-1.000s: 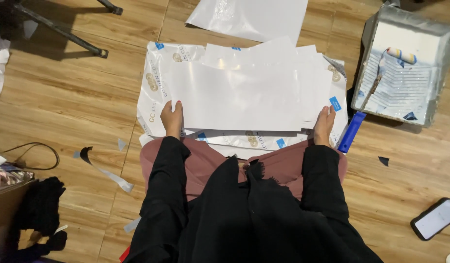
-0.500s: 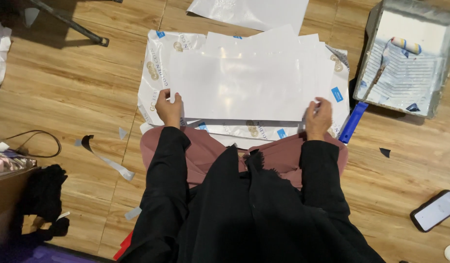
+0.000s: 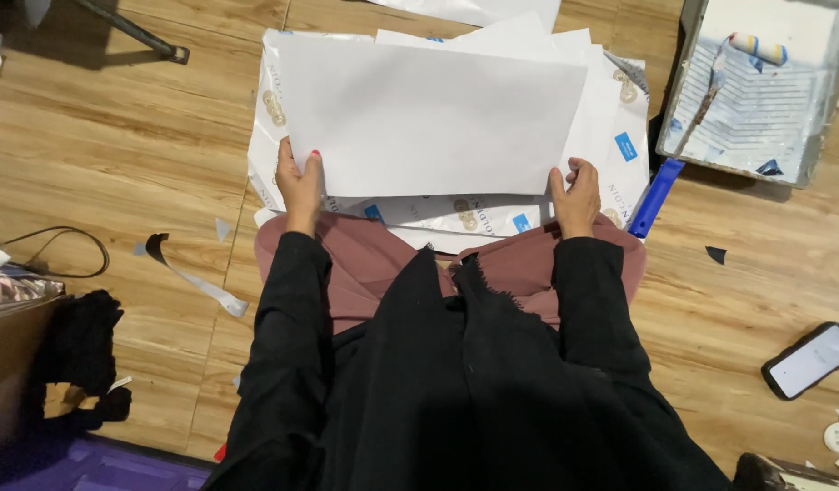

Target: Applying glue to sheets of material using a hand roller and stacking them on top of each other

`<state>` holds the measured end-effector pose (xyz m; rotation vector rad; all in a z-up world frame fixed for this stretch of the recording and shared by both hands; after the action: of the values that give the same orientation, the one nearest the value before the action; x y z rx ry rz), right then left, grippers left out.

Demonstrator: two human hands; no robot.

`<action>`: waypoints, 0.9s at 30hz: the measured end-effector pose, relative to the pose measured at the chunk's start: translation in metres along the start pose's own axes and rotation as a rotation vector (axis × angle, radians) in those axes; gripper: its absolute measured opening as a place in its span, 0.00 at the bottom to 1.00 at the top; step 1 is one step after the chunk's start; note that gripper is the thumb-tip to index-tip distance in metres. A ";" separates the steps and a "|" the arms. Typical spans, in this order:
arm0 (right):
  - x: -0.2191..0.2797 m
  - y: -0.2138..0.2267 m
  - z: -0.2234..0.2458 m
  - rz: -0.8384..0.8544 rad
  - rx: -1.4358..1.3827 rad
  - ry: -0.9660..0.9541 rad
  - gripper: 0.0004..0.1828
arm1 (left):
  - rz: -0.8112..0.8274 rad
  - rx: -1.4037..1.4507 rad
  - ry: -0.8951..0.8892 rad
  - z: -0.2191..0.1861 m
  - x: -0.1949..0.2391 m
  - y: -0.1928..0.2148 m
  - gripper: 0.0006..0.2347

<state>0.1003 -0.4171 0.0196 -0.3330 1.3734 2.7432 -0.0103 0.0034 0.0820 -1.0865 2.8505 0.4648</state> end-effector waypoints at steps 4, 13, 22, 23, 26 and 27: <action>-0.004 -0.002 -0.005 0.032 -0.049 -0.062 0.18 | 0.007 0.143 0.296 0.027 0.006 -0.010 0.15; -0.041 -0.007 -0.054 -0.052 -0.665 -0.389 0.11 | 0.094 -0.023 0.467 -0.005 0.003 -0.048 0.22; -0.057 -0.015 -0.138 -0.183 -0.054 -0.338 0.15 | 0.125 -0.554 0.482 0.093 0.000 -0.039 0.26; -0.056 -0.034 -0.169 -0.158 -0.233 -0.485 0.18 | 0.089 -0.435 0.574 0.102 0.000 -0.039 0.26; -0.053 -0.036 -0.142 -0.060 -0.515 -0.708 0.26 | 0.061 -0.287 0.710 0.126 -0.002 -0.044 0.28; -0.052 -0.028 -0.114 0.013 -0.615 -0.788 0.31 | 0.072 -0.259 0.755 0.134 -0.003 -0.048 0.30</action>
<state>0.1741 -0.4887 -0.0579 0.6749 0.3395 2.7267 0.0158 0.0114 -0.0572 -1.4611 3.5607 0.5290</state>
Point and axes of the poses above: each hand's wrist, its own x-axis away from the middle knuckle, its own y-axis out of the back of the hand, z = x × y, the point moved 3 cm from there along -x, towards the middle knuckle, and after that the axes turned 3 degrees about y, right-handed, at the moved point
